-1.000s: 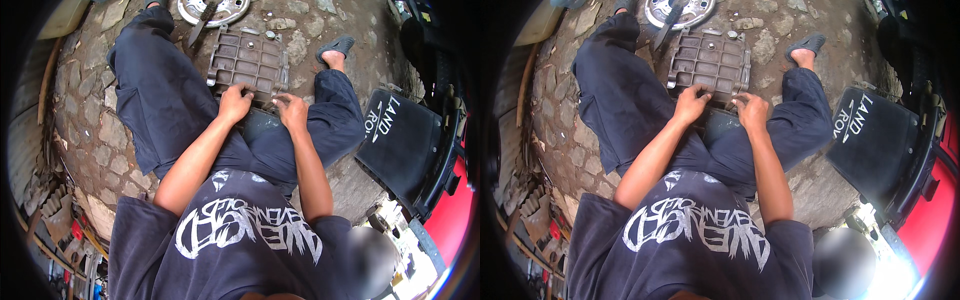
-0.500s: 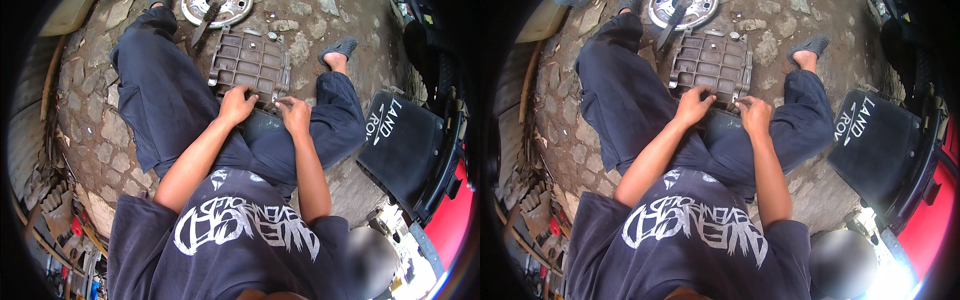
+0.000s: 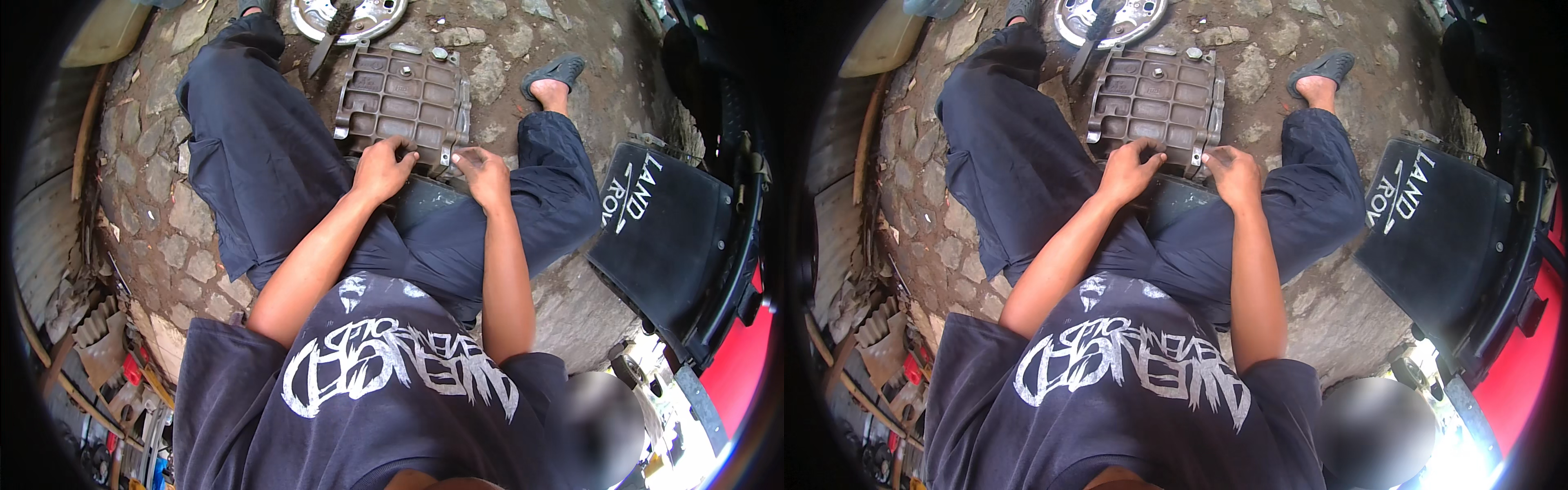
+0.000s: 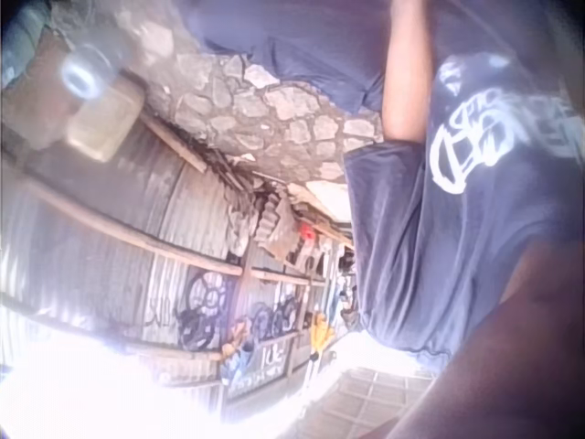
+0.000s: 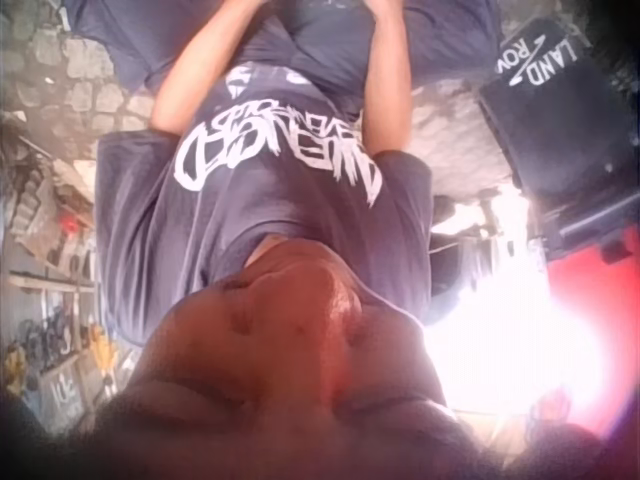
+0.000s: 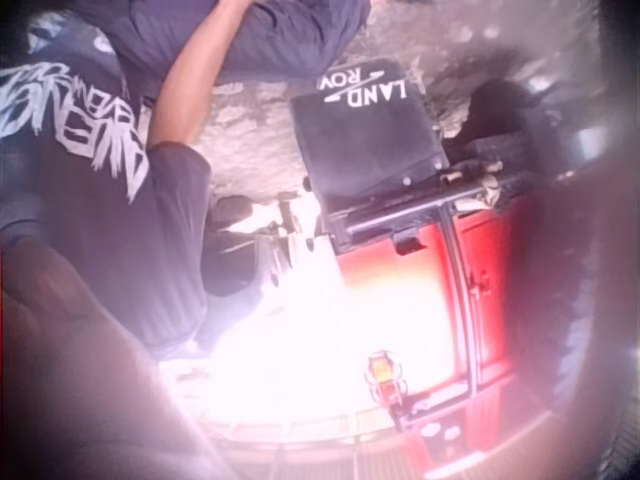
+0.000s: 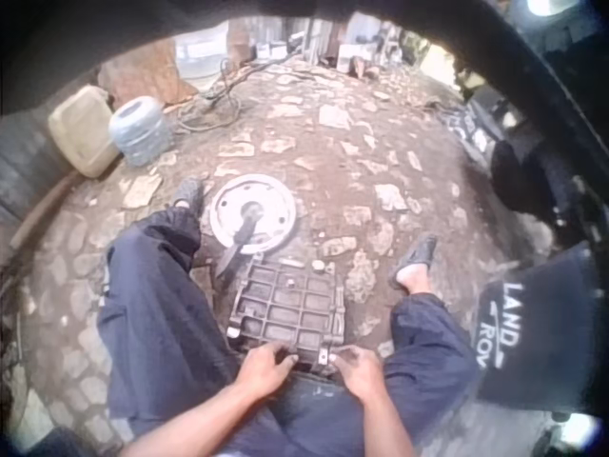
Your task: The person sits on the ground and repeatedly places small metal pieces into the grid-like cavities of a mechanical housing. They pick up pieces from the ground and insert them one by one into the housing, occasionally adjusting their position.
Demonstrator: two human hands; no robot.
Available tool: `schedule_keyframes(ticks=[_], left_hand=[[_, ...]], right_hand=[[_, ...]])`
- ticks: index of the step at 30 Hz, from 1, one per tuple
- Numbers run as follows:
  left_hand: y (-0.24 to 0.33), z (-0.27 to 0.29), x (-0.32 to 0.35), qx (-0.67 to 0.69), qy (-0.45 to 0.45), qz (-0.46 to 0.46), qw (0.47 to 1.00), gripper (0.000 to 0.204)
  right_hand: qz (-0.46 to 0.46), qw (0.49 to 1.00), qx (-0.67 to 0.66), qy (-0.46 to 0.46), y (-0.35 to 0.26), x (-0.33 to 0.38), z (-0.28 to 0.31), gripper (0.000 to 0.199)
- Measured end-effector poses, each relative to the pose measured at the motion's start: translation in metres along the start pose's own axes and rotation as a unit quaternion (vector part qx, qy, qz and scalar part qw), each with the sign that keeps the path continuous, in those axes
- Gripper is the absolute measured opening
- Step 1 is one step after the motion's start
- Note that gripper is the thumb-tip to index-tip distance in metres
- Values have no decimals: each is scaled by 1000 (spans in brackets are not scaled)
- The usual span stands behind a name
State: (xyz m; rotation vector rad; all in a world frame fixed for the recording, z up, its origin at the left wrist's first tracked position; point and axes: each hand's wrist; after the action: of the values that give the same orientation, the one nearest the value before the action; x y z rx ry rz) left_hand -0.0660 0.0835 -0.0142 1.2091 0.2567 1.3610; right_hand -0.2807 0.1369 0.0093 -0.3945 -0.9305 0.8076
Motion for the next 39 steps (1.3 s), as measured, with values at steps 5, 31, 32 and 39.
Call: schedule_keyframes(ticks=[5, 31, 32, 39], left_hand=[[-2, 0, -1, 3, -2, -11, 1000, 31], [3, -1, 1, 27, -38, -16, 999, 31], [0, -1, 4, 24, -42, -13, 999, 30], [7, 3, 4, 1, -56, -4, 998, 32]], right_hand=[[34, 997, 73, 11, 15, -11, -13, 26], [-29, 988, 145, 53, 28, -26, -15, 54], [-48, 991, 120, 22, 34, -23, -15, 55], [-68, 996, 62, -9, 44, -29, -16, 53]])
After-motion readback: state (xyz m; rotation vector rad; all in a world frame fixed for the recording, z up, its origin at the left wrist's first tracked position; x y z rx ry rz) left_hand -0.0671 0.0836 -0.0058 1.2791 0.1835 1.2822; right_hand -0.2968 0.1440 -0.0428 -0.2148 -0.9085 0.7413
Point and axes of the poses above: each hand's wrist, its own x-axis away from the middle knuckle, its own z-axis out of the back of the hand, y = z × x
